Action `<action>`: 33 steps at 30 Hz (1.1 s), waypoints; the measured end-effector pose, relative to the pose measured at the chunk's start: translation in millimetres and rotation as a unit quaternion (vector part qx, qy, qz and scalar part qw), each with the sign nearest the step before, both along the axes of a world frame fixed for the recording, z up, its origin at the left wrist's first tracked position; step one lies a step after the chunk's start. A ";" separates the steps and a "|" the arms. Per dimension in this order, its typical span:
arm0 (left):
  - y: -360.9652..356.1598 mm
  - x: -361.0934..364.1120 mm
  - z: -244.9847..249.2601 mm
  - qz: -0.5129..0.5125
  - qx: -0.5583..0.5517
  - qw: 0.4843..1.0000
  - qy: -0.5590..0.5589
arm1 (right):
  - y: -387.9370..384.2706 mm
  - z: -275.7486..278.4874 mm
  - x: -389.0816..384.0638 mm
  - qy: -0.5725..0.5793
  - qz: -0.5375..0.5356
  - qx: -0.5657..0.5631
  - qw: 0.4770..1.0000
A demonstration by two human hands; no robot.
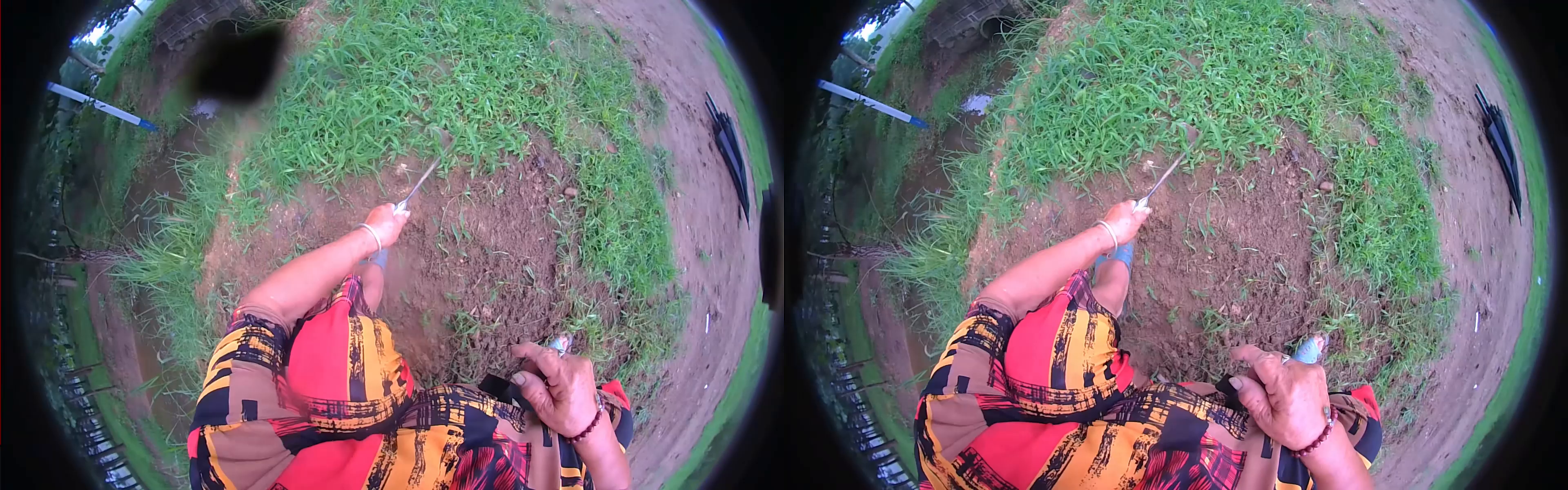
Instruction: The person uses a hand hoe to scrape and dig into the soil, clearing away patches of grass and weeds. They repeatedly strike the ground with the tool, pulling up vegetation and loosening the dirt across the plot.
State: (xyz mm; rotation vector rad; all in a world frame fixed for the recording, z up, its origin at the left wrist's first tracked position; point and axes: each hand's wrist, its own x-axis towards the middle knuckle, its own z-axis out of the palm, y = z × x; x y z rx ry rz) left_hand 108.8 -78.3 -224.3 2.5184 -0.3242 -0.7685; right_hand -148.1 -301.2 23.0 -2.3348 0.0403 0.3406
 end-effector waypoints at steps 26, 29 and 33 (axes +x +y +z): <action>59.4 -48.0 -10.5 -0.032 -0.009 0.999 0.015 | 0.4 10.0 -4.5 -0.029 0.035 0.016 0.999; 36.4 -24.9 1.4 -0.019 -0.087 0.994 -0.067 | -2.4 9.1 -2.4 -0.038 0.023 -0.003 0.999; -11.1 30.4 38.8 0.004 -0.154 0.976 -0.155 | -0.3 7.6 -0.5 -0.026 0.028 -0.016 0.999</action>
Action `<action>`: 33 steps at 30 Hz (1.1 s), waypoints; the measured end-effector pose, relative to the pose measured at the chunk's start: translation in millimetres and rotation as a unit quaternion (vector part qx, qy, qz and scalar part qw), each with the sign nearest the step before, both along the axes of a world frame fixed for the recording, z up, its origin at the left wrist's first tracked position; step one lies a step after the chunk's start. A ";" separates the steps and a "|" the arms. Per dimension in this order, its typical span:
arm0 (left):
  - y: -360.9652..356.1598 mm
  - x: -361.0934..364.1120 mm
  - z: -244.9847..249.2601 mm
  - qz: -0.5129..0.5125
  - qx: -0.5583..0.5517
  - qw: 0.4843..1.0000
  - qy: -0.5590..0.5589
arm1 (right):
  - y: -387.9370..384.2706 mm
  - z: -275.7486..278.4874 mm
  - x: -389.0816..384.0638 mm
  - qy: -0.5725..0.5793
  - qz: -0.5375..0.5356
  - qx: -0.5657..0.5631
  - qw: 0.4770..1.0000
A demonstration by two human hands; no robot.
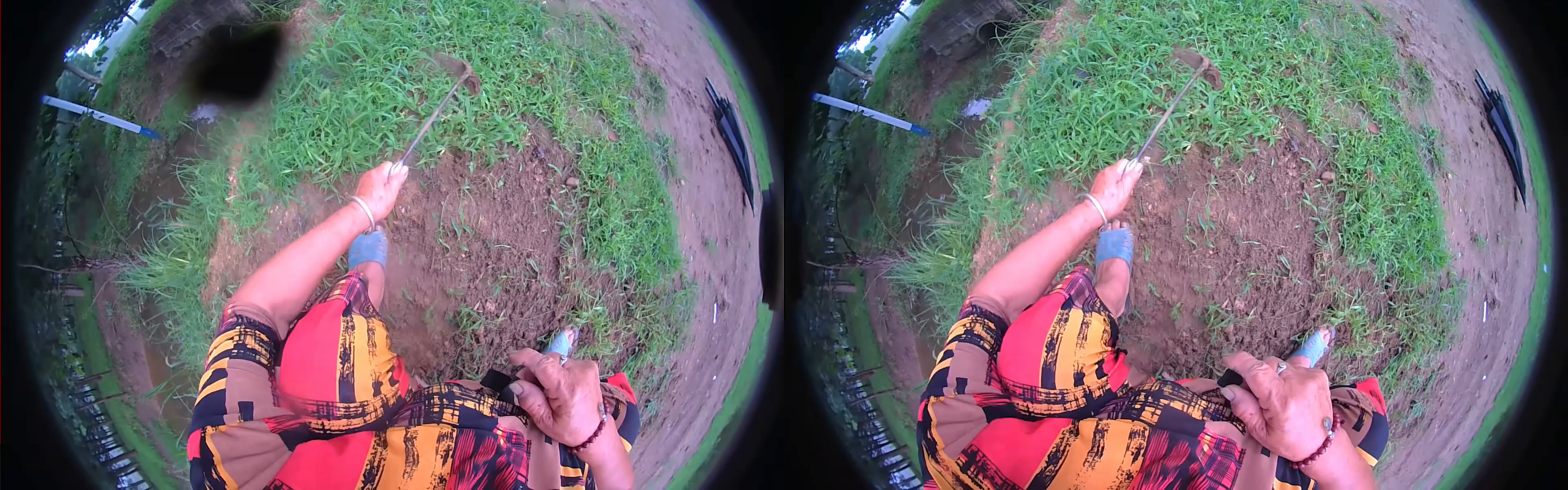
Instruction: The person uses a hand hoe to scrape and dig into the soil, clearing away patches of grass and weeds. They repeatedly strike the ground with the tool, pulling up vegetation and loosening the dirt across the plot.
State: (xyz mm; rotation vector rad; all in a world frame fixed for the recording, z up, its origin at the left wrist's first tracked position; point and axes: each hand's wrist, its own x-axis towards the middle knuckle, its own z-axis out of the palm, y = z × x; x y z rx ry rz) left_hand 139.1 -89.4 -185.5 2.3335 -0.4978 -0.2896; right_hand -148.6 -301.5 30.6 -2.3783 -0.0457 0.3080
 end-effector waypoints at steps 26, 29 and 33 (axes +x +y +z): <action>61.6 -61.5 -56.5 0.043 0.063 0.994 0.077 | 5.6 2.1 1.6 0.004 0.007 -0.030 1.000; 39.6 -43.2 -18.4 0.101 -0.029 0.990 0.095 | 8.9 3.5 1.8 0.000 0.018 -0.027 0.999; 32.0 -17.9 -42.8 0.104 -0.083 0.982 0.132 | 9.1 4.1 4.9 -0.001 0.024 -0.039 0.999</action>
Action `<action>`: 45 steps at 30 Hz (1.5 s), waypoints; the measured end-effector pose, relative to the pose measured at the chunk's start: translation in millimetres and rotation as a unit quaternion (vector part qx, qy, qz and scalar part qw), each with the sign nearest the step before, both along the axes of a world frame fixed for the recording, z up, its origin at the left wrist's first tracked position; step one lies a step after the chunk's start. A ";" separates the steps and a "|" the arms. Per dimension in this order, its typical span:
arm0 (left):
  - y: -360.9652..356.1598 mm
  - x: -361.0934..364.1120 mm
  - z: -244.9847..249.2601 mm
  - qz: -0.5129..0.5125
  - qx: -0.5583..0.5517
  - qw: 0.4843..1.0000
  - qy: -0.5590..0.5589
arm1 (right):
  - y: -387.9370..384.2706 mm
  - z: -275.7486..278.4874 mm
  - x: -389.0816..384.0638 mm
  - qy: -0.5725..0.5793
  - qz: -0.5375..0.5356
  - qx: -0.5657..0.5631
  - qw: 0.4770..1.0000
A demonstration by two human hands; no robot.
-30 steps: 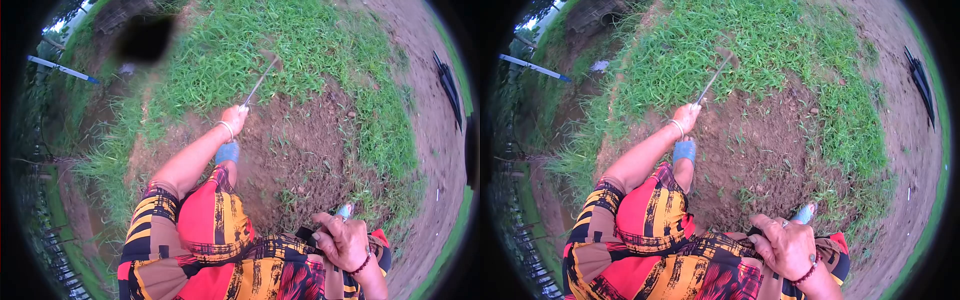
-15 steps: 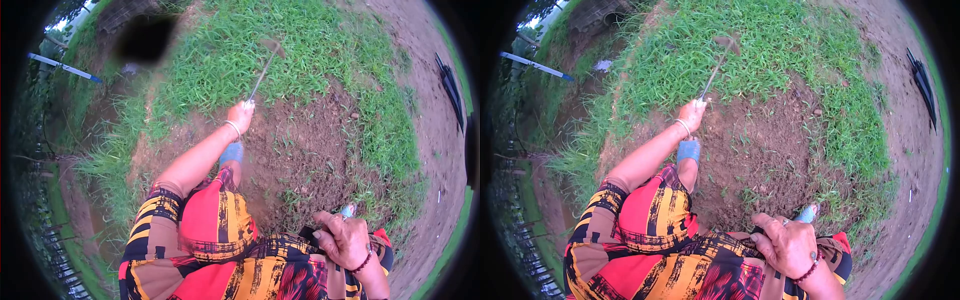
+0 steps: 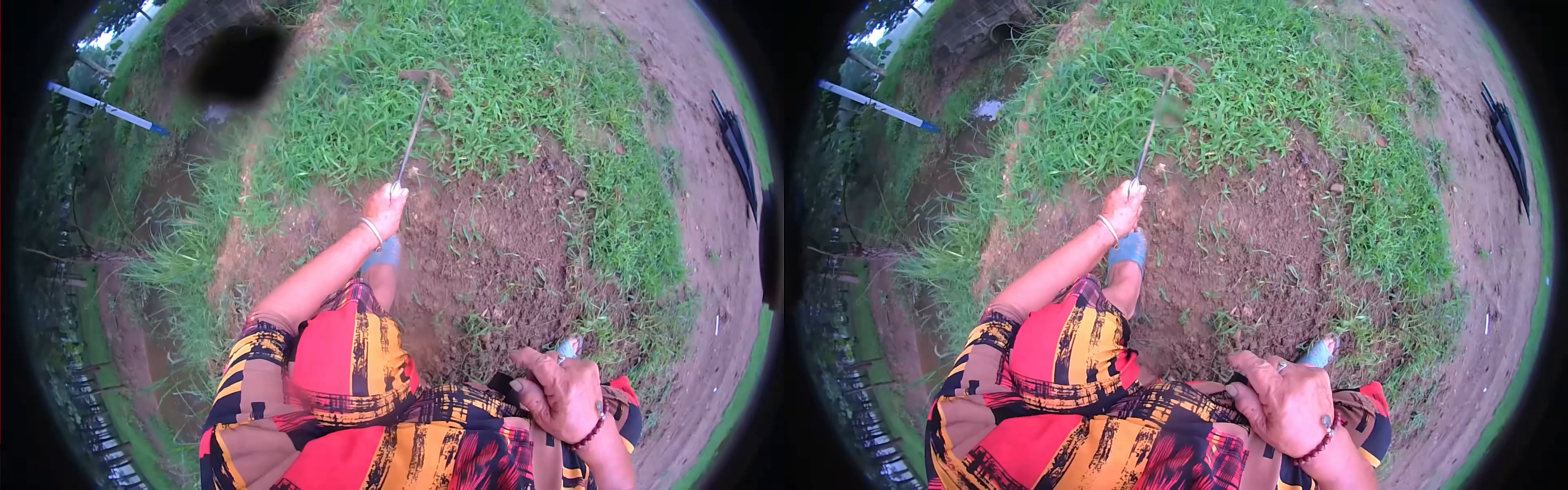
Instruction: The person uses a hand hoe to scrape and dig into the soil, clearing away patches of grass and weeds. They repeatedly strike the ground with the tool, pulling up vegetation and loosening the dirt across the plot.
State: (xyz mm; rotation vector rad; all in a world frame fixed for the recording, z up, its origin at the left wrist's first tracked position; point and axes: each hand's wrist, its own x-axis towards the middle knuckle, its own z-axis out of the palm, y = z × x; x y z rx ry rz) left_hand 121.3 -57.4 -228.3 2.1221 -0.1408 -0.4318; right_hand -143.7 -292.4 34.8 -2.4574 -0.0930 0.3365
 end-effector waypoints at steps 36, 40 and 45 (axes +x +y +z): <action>17.6 -2.6 -29.3 -0.073 0.192 0.975 -0.090 | 1.8 -0.3 -5.1 0.015 0.005 -0.019 1.000; 20.3 -19.6 -25.4 -0.105 0.206 0.970 -0.074 | 2.7 -2.8 -7.6 0.019 -0.005 -0.018 1.000; 4.7 -13.1 13.9 -0.049 0.115 0.990 -0.060 | 5.6 -1.3 -6.3 0.024 0.020 -0.019 0.999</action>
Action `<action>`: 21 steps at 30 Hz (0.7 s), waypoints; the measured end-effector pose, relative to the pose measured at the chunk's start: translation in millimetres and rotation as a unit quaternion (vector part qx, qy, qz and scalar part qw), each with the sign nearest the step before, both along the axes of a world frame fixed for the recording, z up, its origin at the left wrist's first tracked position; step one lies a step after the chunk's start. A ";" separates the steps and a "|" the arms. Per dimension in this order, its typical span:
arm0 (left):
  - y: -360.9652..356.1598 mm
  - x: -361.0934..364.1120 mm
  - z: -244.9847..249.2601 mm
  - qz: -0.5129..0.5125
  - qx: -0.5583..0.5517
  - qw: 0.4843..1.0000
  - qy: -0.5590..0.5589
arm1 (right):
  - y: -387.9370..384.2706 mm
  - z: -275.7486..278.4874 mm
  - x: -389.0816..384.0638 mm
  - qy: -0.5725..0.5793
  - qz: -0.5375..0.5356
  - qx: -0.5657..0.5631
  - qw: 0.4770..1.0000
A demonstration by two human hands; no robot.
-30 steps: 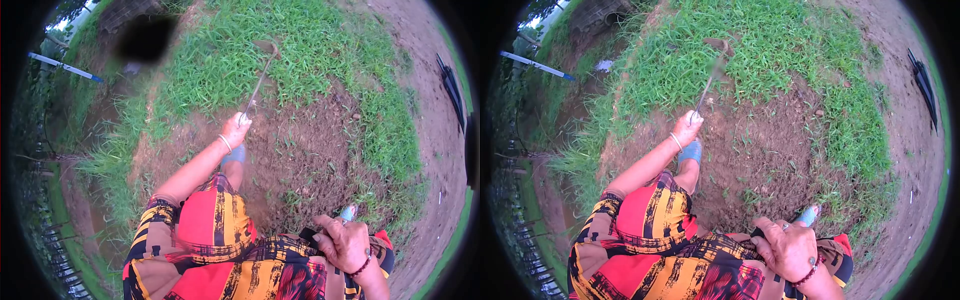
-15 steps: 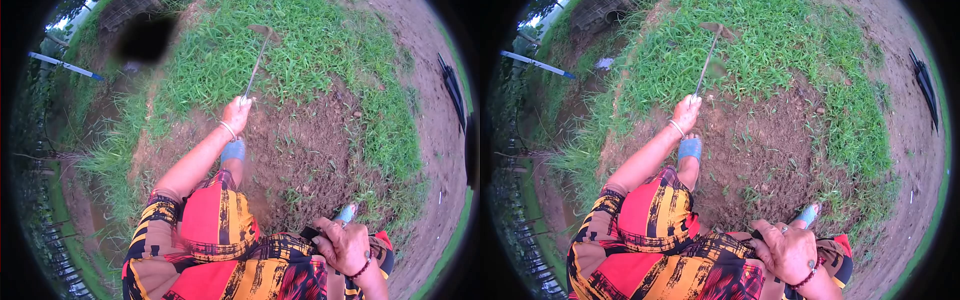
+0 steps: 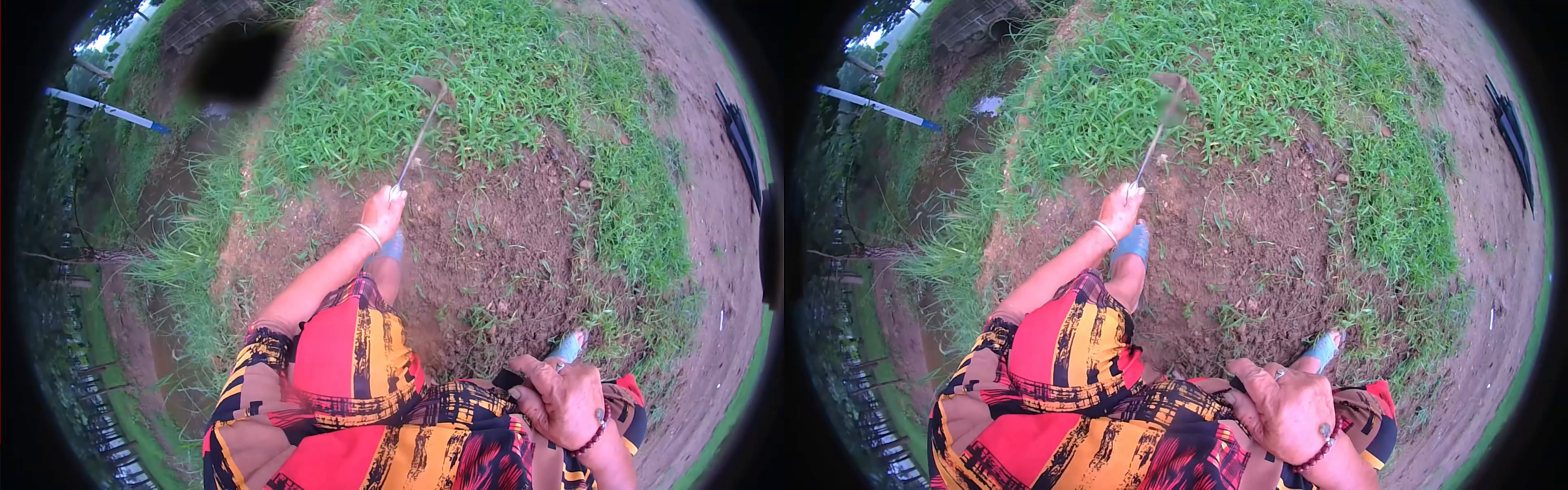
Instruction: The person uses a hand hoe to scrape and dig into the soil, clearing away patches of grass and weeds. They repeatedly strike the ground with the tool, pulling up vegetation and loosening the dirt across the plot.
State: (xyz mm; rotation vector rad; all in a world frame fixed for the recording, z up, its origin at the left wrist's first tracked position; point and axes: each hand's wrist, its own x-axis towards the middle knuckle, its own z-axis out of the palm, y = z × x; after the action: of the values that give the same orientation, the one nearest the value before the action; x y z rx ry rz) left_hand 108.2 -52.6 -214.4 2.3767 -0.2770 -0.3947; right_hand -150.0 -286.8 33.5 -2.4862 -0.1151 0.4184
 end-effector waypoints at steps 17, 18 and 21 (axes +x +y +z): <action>25.6 -19.3 -13.1 0.020 -0.048 0.998 0.029 | 1.1 -0.1 1.1 0.007 0.007 0.001 1.000; 13.5 -8.1 -10.4 0.018 -0.095 0.995 -0.025 | 0.3 -1.7 1.0 0.005 -0.002 0.001 1.000; -12.7 19.5 -13.6 0.020 -0.040 0.998 -0.033 | -1.1 -2.5 1.4 -0.001 -0.016 -0.002 1.000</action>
State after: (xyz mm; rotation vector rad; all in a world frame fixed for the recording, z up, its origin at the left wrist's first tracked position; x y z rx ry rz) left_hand 127.7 -65.3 -228.0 2.3152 -0.2700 -0.2807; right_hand -148.6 -287.9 31.0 -2.4896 -0.0760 0.4028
